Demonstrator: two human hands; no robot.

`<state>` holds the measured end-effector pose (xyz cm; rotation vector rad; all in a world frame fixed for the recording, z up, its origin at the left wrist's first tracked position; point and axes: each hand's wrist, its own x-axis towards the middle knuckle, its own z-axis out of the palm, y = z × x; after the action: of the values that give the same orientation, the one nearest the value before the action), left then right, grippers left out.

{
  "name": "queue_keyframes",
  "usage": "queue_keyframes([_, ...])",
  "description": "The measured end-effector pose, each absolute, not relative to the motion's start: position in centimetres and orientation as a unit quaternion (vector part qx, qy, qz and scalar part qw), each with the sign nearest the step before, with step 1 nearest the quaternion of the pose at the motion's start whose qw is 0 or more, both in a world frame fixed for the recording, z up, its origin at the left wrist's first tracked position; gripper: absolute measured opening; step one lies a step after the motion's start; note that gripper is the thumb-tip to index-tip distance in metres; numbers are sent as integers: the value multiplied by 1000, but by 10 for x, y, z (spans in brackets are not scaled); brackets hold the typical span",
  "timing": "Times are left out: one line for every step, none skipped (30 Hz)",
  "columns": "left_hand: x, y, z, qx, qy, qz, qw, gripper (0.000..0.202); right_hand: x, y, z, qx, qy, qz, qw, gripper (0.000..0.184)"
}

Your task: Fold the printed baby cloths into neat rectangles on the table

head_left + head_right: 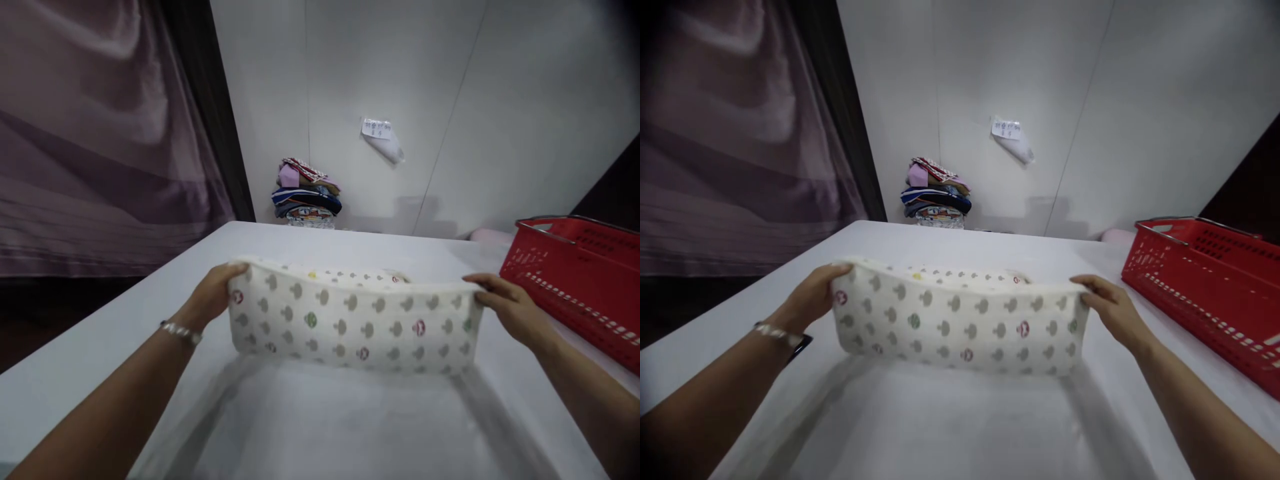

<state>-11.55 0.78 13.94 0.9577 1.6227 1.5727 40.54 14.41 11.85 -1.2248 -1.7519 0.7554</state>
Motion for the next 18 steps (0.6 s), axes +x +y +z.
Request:
queue_keyframes([-119,34,138,347,611,610,366,28,392,169,118,-489,-680,325,440,35])
queue_keyframes([-121,59,134,322,610,620,373,27,379,193,114,-490,-661,347,450,36])
queue_keyframes([-123,82,127,302,623,618,373,28,366,215,106,-499,-643,358,457,37])
queue_keyframes([-125,103,118,291,646,601,369,29,353,234,96,-516,-628,365,452,38])
queue_keyframes([-125,120,108,286,678,572,362,30,342,249,84,-544,-616,366,437,39])
queue_keyframes([-125,134,96,284,710,541,350,31,333,262,70,-573,-607,362,415,40])
queue_keyframes([-125,145,83,285,731,519,340,31,326,270,57,-595,-603,356,394,41])
queue_keyframes([-125,153,72,287,747,501,329,30,321,276,43,-610,-604,353,373,42])
queue_keyframes([-126,158,62,290,756,491,321,28,319,279,32,-616,-609,349,357,44])
queue_keyframes([-128,161,54,294,761,485,315,27,318,281,22,-618,-617,343,346,45])
queue_keyframes([-130,163,48,298,765,478,310,26,320,283,15,-615,-628,332,342,46])
queue_keyframes([-133,164,44,305,769,473,303,26,322,284,11,-611,-638,317,345,46])
queue_keyframes([-136,165,41,315,771,471,291,26,324,286,8,-606,-646,300,354,47])
queue_keyframes([-139,167,39,327,770,473,276,25,326,288,7,-602,-650,285,367,47])
queue_keyframes([-142,168,37,338,772,473,257,24,327,291,7,-598,-651,273,379,49])
queue_keyframes([-144,170,35,350,778,467,234,24,327,294,6,-596,-651,267,387,50])
queue_keyframes([-146,171,33,363,788,451,207,23,326,296,6,-596,-652,263,388,51])
queue_keyframes([-146,173,30,376,803,426,180,23,324,298,5,-597,-655,258,384,52])
